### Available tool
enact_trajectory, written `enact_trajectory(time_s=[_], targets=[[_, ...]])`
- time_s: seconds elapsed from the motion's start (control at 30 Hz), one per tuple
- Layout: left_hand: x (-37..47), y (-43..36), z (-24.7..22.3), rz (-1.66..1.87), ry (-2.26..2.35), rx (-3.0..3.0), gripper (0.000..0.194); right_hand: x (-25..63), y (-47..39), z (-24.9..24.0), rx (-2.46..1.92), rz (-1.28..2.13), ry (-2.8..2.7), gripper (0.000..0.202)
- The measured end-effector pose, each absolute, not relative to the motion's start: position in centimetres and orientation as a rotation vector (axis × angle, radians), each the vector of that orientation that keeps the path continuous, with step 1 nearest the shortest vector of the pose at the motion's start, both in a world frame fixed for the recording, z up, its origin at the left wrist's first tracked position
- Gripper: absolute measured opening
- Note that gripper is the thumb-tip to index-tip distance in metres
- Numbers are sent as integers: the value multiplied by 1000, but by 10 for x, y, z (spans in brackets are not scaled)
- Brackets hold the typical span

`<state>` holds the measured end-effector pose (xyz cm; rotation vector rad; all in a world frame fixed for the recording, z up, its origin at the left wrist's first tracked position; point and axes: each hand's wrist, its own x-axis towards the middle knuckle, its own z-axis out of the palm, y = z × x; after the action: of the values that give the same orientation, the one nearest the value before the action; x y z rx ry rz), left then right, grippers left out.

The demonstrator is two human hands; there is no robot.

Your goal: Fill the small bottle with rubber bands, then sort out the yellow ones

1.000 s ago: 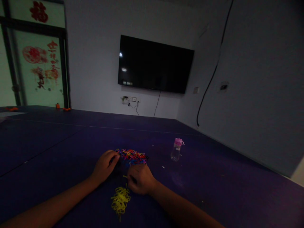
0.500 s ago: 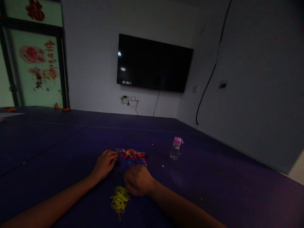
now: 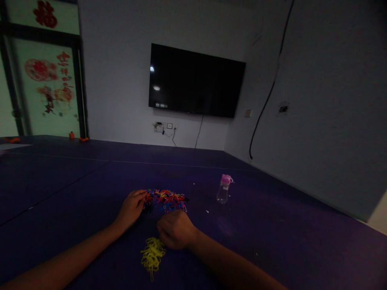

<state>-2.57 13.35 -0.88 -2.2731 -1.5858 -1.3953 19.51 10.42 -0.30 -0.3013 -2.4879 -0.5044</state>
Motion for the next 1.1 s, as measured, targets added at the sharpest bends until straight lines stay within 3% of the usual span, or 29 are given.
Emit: enact_trajectory(time_s=[0.47,0.83,1.1], targets=[[-25,131,-5,-1498,-1671,-2332,34,195,105,-4,-326,-519,-2503,15],[-23,124,2,-1605,-1588,-2237,18,194,106,-6,-320,-510,-2532,15],[-23,121,8,-1751,-1739,-2141,22,195,105,-4,-305,-511,-2521,15]])
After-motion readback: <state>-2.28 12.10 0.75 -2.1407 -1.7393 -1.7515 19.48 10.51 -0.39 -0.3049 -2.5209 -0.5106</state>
